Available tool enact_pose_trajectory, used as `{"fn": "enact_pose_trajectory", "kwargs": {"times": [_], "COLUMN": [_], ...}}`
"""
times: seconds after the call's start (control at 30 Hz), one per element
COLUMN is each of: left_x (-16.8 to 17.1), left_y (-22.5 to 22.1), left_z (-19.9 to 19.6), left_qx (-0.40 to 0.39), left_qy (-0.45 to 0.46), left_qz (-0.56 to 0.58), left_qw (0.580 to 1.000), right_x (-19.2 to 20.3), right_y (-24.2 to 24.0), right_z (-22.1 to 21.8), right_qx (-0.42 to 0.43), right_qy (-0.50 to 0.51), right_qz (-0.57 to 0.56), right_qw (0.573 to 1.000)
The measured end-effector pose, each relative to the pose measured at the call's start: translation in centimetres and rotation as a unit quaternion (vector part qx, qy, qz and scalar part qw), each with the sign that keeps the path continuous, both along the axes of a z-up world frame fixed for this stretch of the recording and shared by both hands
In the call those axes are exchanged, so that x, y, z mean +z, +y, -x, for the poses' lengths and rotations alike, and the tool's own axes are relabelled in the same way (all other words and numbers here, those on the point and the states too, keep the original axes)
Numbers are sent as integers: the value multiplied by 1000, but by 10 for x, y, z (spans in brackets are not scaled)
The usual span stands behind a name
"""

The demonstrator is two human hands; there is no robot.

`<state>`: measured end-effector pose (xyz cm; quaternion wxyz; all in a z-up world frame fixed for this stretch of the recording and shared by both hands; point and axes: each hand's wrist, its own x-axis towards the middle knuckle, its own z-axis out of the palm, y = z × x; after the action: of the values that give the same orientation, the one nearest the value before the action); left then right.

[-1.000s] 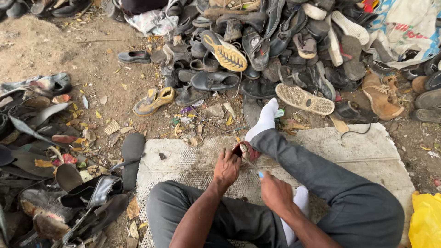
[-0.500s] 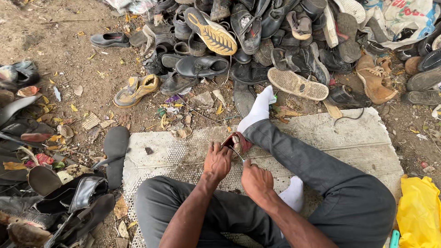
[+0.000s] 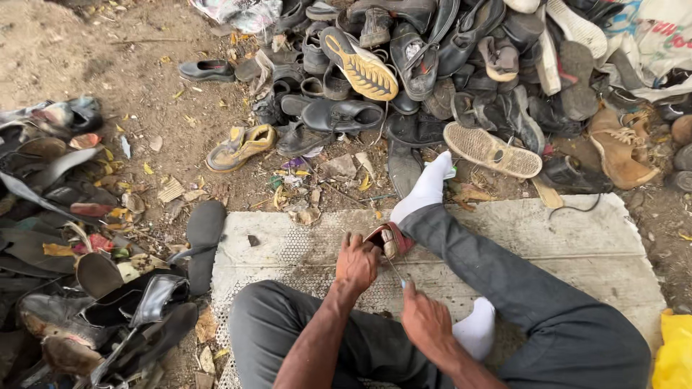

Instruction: The person repairs shoes using a blade to cut and scrape various parts of multiple shoes, handling a black shoe and a red shoe one at a time.

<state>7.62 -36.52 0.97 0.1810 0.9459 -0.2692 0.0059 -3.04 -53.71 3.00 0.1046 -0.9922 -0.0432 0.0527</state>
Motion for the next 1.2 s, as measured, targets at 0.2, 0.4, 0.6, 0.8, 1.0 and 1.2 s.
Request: {"fn": "enact_pose_trajectory", "kwargs": {"times": [0.2, 0.4, 0.6, 0.8, 1.0, 1.2], "left_x": [1, -10, -4, 12, 6, -3], "left_y": [-6, -1, -3, -4, -9, -9], "left_z": [0, 10, 7, 11, 9, 0], "left_qx": [-7, 28, 76, 72, 61, -72], "left_qy": [-28, -59, -8, 44, 43, -171], "left_qz": [-27, 75, 81, 52, 12, 71], "left_qw": [999, 995, 994, 995, 997, 980], "right_x": [-18, -20, -25, -48, -35, -25], "right_y": [10, 20, 6, 18, 12, 4], "right_z": [-32, -30, 5, -38, -7, 9], "right_qx": [-11, -35, -43, -34, -58, -87], "right_qy": [9, 38, -13, 51, -3, 14], "right_qz": [15, -21, -59, -49, -100, -75], "right_qw": [1000, 998, 997, 997, 993, 993]}}
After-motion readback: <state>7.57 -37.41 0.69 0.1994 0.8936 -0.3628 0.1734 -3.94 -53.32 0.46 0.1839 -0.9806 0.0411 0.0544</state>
